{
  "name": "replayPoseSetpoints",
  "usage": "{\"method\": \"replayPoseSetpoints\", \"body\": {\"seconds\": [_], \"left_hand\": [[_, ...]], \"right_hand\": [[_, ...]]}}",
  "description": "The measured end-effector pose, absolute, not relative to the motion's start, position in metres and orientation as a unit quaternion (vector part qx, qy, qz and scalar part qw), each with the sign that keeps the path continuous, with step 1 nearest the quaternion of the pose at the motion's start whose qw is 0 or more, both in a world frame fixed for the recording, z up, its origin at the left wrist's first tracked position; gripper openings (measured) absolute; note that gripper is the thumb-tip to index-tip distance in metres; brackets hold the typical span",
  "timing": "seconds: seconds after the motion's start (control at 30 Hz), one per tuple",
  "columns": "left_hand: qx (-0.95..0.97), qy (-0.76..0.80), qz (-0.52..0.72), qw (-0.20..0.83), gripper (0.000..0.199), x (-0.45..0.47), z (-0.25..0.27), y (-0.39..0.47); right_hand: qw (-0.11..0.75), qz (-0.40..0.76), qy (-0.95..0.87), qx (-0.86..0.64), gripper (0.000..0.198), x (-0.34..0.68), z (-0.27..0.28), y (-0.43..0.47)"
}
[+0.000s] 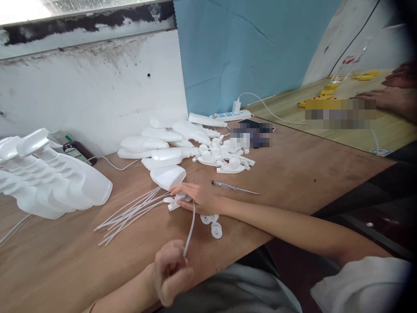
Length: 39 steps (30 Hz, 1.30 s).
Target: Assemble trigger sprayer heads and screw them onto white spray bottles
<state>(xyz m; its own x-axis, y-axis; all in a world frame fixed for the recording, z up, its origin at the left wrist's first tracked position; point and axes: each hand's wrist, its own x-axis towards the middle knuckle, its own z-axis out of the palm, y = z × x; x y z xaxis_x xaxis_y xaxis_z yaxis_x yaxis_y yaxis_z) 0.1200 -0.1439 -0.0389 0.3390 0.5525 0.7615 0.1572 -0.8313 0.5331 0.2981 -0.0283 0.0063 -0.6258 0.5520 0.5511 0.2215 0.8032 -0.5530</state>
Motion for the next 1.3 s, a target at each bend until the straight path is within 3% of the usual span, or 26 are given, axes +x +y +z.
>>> {"method": "replayPoseSetpoints", "body": {"seconds": [0.07, 0.17, 0.5, 0.67, 0.83, 1.0, 1.13, 1.3], "left_hand": [[0.809, 0.188, 0.544, 0.120, 0.019, 0.126, -0.024, -0.129], [0.808, 0.248, 0.523, 0.108, 0.033, 0.131, -0.009, -0.118], [0.737, 0.348, 0.515, 0.266, 0.015, 0.142, -0.003, -0.113], [0.654, 0.386, 0.537, 0.368, 0.008, 0.145, 0.000, -0.111], [0.569, 0.430, 0.539, 0.448, 0.017, 0.147, 0.003, -0.105], [0.523, 0.454, 0.519, 0.501, 0.023, 0.146, 0.007, -0.101], [0.500, 0.461, 0.529, 0.507, 0.022, 0.145, 0.007, -0.099], [0.483, 0.468, 0.536, 0.511, 0.020, 0.143, 0.006, -0.097]], "right_hand": [[0.374, 0.217, -0.873, -0.224, 0.018, 0.298, 0.006, -0.028], [0.405, 0.171, -0.868, -0.232, 0.016, 0.297, 0.005, -0.027], [0.503, -0.007, -0.781, -0.370, 0.007, 0.301, 0.007, -0.030], [0.582, -0.006, -0.710, -0.397, 0.036, 0.300, 0.013, -0.034], [0.617, 0.060, -0.683, -0.386, 0.066, 0.297, 0.013, -0.036], [0.633, 0.185, -0.678, -0.326, 0.073, 0.291, 0.010, -0.036], [0.576, 0.325, -0.705, -0.258, 0.067, 0.293, 0.008, -0.035], [0.417, 0.349, -0.812, -0.212, 0.027, 0.300, 0.012, -0.035]]}}
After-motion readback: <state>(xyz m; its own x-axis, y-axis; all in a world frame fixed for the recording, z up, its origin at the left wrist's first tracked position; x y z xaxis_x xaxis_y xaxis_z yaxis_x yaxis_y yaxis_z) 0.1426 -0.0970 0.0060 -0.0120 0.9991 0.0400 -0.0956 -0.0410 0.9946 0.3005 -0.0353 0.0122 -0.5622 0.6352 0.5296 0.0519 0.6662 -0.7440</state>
